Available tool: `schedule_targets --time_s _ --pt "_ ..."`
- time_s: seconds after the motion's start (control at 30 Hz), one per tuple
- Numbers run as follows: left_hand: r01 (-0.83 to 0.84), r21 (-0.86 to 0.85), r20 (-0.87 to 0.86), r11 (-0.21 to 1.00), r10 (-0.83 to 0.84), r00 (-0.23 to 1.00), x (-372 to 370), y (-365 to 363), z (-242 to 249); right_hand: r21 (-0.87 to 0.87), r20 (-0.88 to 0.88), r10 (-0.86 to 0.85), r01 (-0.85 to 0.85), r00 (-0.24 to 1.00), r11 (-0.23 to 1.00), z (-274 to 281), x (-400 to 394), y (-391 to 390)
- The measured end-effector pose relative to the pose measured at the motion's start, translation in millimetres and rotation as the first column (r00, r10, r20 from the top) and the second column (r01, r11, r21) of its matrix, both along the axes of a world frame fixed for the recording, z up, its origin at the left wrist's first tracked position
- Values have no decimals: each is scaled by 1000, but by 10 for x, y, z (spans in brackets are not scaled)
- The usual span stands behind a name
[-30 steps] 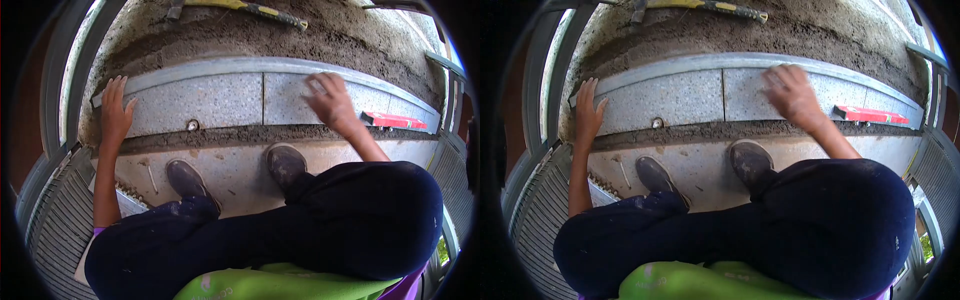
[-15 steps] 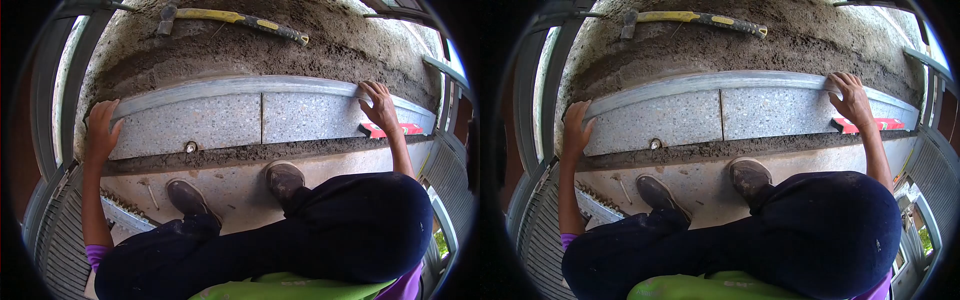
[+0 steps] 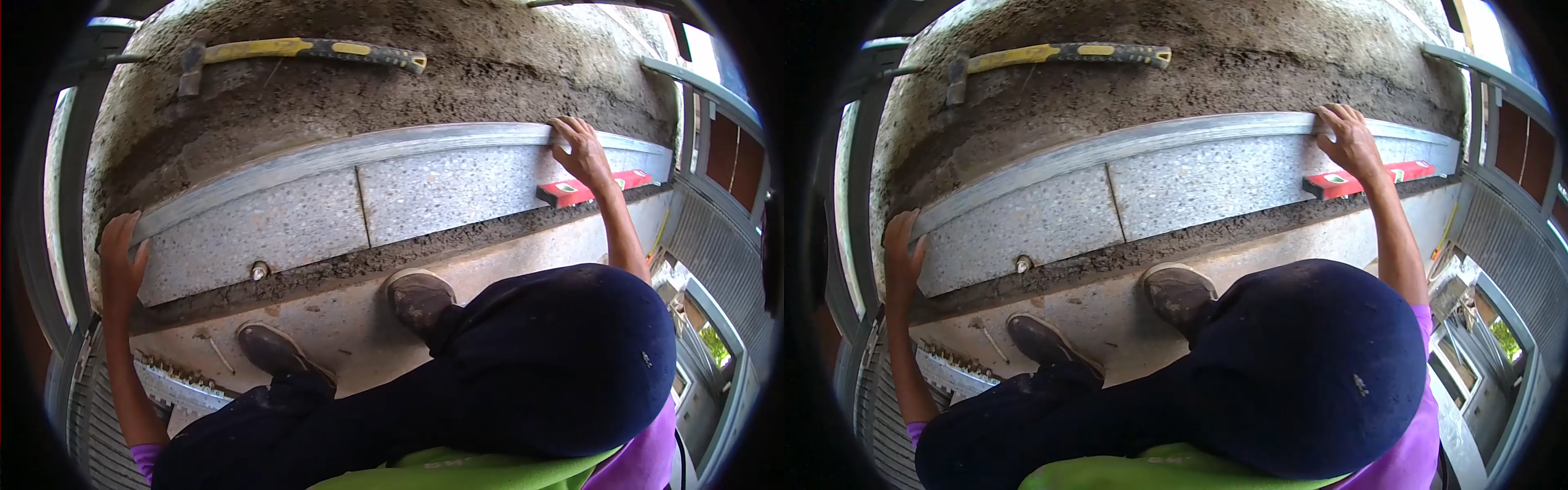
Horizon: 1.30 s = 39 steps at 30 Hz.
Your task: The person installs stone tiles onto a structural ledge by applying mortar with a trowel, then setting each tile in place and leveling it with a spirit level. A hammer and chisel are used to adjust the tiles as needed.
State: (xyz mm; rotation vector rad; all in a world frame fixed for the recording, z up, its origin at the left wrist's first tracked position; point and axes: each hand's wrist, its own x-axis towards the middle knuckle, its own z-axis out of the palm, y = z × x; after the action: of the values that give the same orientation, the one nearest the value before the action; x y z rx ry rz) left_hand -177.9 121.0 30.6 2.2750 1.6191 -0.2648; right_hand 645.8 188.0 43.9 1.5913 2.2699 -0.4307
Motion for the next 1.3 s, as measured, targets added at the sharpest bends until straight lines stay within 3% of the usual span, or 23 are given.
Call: schedule_targets --time_s 0.5,0.87,1.3 --pt "-25 -23 -30 999 25 999 -19 14 6 30 3 54 -54 999 998 -36 91 -4" --pt "-90 -71 -17 993 89 996 -58 -20 -47 17 38 -81 80 996 997 28 669 -4" --pt "-95 -64 -18 993 94 995 -57 -40 -51 56 53 -24 21 998 998 -34 745 -12"
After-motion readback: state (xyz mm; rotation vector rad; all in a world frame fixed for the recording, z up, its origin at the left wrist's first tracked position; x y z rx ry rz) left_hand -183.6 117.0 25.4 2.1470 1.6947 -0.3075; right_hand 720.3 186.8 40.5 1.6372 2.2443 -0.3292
